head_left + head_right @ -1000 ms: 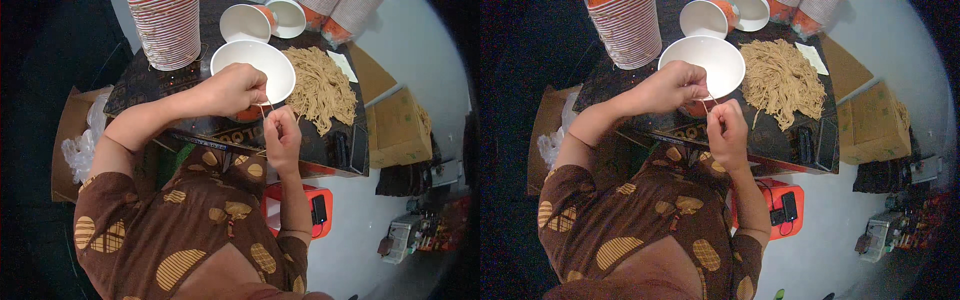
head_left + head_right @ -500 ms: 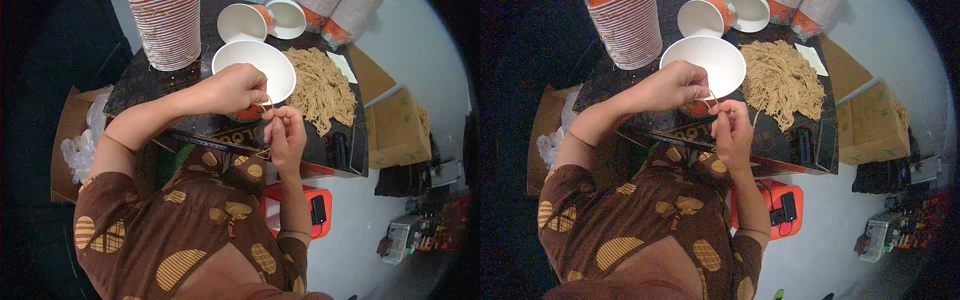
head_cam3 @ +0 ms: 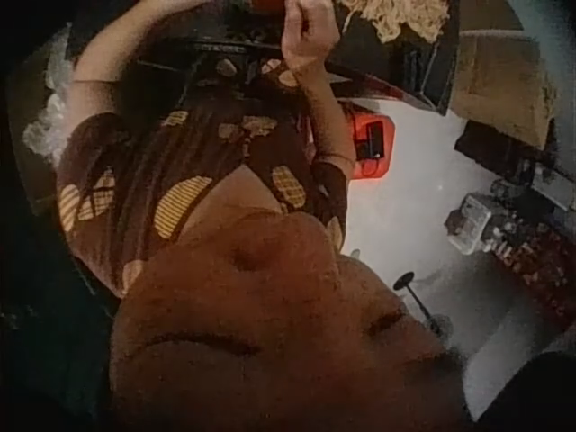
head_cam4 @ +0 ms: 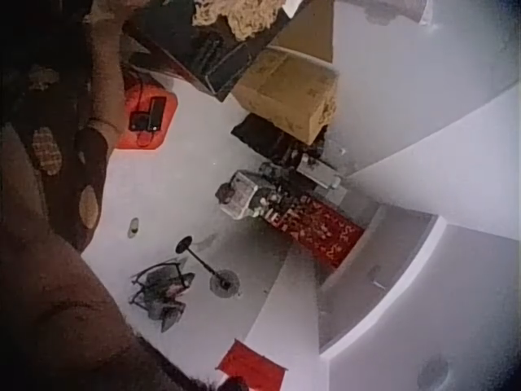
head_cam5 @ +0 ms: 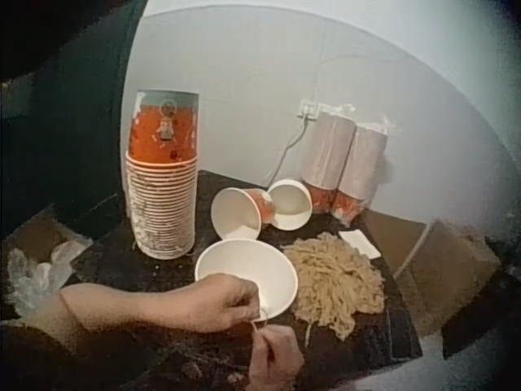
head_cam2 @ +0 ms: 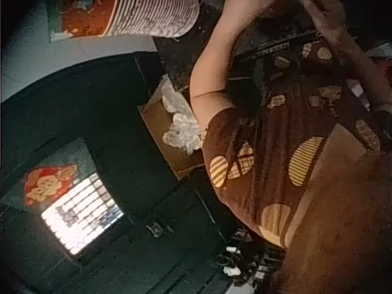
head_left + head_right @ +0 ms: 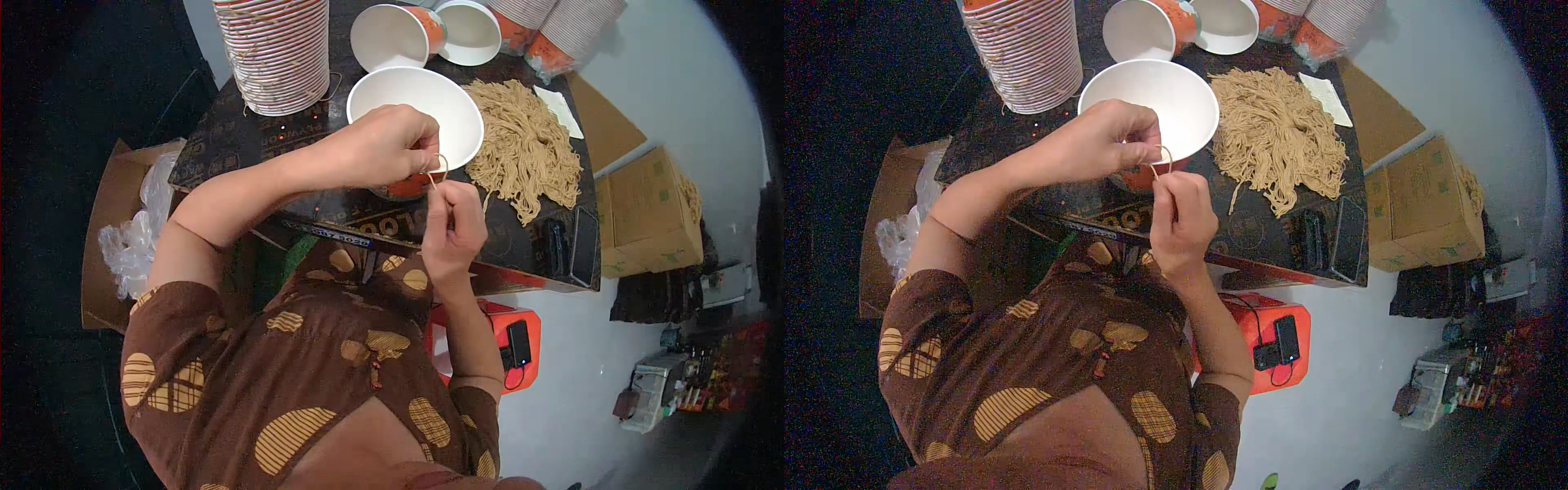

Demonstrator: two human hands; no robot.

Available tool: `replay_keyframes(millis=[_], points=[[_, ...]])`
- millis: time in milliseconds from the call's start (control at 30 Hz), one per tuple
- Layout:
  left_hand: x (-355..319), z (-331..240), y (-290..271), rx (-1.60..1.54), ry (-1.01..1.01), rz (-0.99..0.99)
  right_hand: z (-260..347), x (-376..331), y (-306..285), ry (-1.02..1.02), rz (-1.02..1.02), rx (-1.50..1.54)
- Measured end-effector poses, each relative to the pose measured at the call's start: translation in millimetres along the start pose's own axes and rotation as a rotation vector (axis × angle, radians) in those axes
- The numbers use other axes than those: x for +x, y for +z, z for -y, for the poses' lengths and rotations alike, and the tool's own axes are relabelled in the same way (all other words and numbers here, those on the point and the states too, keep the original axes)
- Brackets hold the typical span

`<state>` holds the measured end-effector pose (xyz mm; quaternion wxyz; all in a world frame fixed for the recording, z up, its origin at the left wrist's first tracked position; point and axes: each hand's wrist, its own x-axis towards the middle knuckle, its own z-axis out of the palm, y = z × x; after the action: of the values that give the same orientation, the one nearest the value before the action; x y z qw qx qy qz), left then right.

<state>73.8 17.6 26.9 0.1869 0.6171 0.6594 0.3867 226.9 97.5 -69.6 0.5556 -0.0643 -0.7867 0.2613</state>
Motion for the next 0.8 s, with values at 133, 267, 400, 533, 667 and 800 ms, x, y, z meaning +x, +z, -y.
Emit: replay_keyframes(millis=[133, 267, 400, 533, 667, 800], points=[[-1.3, 1.5, -1.1, -0.058, -0.004, -0.004, 5.6, 1.7, -0.2, 0.122, -0.016, 0.079], [-3.0, -1.7, -3.8, -0.071, 0.009, 0.009, 10.3, 3.1, 3.8, 0.267, -0.086, 0.11], [-4.9, -0.8, -8.3, -0.076, 0.024, 0.024, 9.2, 7.0, 8.2, 0.23, -0.152, 0.06], [-7.6, 1.6, -12.2, -0.033, 0.018, 0.133, 14.3, 12.3, 8.9, 0.254, -0.188, 0.093], [-11.2, 4.6, -10.7, 0.026, 0.104, 0.105, 13.7, 13.1, 9.1, 0.35, -0.17, 0.171], [-12.4, 6.4, -9.7, 0.005, 0.114, 0.101, 16.8, 15.5, 8.5, 0.468, -0.145, 0.212]])
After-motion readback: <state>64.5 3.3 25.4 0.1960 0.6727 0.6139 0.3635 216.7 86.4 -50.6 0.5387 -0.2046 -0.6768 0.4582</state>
